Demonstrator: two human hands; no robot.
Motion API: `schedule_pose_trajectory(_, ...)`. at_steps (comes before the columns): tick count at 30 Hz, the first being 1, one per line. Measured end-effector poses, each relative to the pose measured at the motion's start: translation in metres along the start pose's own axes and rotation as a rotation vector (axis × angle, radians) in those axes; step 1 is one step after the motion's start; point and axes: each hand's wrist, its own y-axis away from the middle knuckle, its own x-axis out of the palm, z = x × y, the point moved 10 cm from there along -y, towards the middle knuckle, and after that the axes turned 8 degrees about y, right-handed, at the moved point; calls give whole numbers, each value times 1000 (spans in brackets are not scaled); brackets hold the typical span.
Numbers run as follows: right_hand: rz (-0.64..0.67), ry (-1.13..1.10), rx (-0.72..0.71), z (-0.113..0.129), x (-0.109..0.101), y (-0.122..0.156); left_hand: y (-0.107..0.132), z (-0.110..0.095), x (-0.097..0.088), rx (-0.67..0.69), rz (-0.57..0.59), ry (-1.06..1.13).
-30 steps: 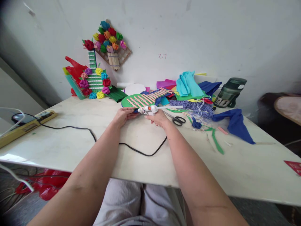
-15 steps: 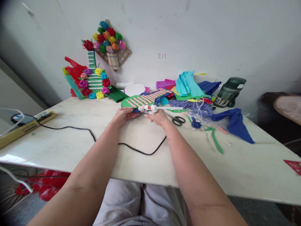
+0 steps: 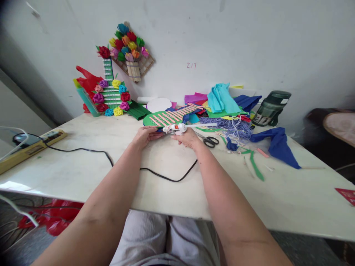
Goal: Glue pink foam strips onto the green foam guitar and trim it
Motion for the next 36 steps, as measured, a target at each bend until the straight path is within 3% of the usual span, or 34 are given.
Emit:
schedule_pose_trajectory(9,-17,77,59,3,5,0,1,0,0,-7,-19,-2)
schedule_pose_trajectory(17,-74,50,8,3,0,-4,-3,1,0,1,8,9)
schedule_pose_trajectory(24,-11,-53,-11,-4,0,-5,-3,2,-1,-13,16,17)
schedule_pose_trajectory(36,12,25,60,0,5,-1,-6,2,-1,-8,16,28)
